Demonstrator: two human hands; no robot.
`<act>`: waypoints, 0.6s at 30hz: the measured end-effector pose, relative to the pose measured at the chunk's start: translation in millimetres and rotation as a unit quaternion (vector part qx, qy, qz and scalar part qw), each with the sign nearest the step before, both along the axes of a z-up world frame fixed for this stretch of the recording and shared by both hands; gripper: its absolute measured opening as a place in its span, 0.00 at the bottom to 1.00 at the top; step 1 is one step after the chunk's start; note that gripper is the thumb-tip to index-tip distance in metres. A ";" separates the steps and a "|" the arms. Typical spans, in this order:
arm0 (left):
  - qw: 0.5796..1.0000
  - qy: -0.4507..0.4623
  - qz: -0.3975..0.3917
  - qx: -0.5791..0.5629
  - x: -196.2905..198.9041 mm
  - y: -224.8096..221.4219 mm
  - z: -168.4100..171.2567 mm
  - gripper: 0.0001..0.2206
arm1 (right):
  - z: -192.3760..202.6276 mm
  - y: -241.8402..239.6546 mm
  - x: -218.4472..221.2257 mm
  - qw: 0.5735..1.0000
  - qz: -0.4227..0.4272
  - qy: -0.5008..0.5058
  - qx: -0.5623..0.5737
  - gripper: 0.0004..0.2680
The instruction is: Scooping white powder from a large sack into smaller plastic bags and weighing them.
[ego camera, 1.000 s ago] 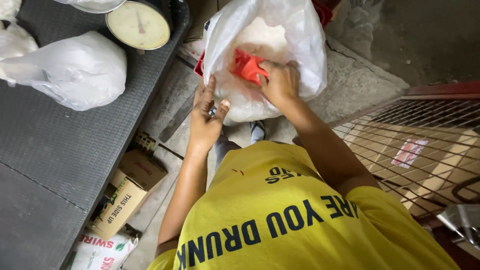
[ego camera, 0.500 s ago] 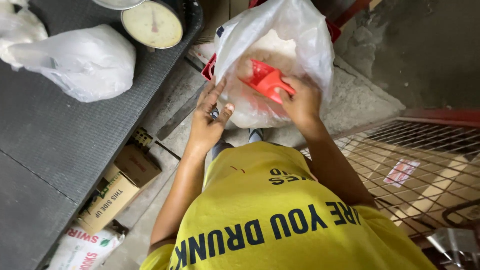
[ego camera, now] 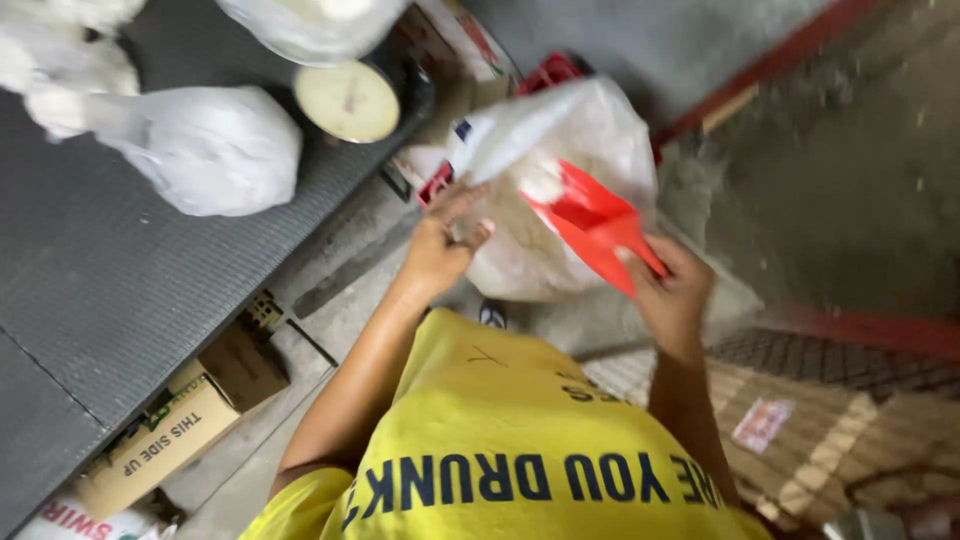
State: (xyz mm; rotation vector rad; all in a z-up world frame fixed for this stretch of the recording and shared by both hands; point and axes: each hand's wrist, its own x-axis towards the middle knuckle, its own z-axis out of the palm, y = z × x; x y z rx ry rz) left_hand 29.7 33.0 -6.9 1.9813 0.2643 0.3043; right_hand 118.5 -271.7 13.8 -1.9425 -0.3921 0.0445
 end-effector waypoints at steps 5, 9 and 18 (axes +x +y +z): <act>0.997 -0.068 -0.016 -0.010 13.0 33.4 14.9 0.24 | 66.3 11.9 2.0 0.999 -0.024 0.017 0.044 0.09; 0.982 -0.132 0.032 -0.134 22.0 80.7 33.4 0.26 | 93.6 29.3 21.5 0.998 -0.010 -0.046 0.037 0.08; 0.940 -0.245 0.137 -0.195 35.9 213.8 29.5 0.29 | 153.9 174.9 102.3 0.936 0.189 -0.296 0.021 0.04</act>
